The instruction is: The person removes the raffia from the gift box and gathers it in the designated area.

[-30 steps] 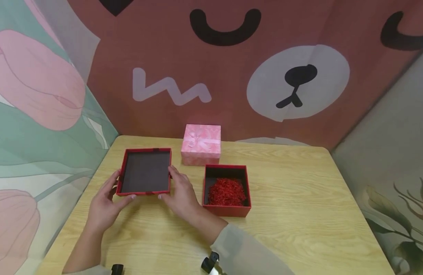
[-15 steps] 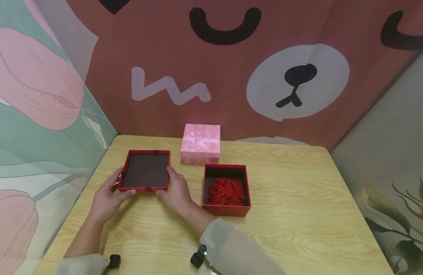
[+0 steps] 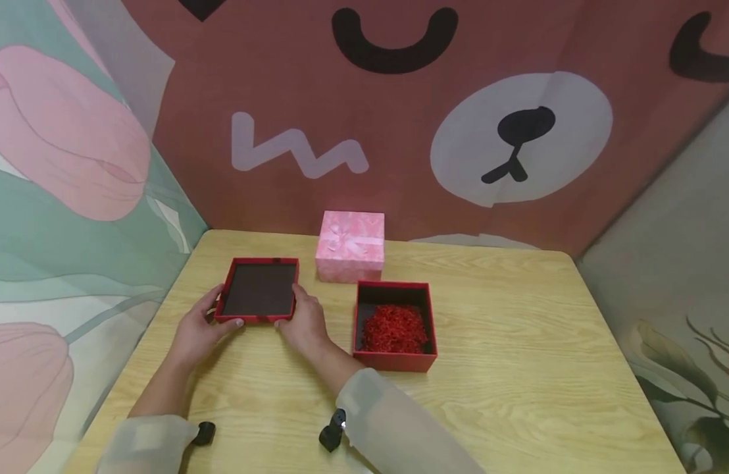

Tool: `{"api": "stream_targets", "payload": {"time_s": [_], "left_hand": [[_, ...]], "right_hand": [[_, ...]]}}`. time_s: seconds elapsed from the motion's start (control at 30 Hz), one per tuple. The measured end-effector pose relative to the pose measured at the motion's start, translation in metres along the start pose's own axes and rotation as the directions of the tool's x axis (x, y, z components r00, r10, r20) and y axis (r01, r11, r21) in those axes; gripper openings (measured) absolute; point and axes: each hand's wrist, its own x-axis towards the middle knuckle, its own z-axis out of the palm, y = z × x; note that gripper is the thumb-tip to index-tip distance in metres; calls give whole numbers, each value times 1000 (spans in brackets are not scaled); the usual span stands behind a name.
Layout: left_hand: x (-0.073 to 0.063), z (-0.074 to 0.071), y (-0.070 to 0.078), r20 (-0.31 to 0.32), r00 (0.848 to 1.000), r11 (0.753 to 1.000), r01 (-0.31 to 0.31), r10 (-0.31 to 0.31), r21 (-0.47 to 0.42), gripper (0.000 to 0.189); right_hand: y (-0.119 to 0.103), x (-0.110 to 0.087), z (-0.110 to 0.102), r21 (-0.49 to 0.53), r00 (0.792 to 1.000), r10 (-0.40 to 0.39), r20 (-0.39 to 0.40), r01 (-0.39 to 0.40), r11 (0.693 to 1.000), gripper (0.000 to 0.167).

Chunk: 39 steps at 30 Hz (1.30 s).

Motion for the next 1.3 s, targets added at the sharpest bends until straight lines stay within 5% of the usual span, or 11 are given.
{"api": "stream_targets", "payload": {"time_s": [0.87, 1.3], "left_hand": [[5, 4, 1, 44, 994, 995, 96, -95, -27, 103], [4, 0, 6, 24, 1000, 999, 16, -15, -33, 110]], "right_hand": [[-1, -5, -3, 30, 1000, -5, 20, 4, 1000, 84], [-3, -15, -16, 88, 996, -71, 52, 66, 994, 90]]}}
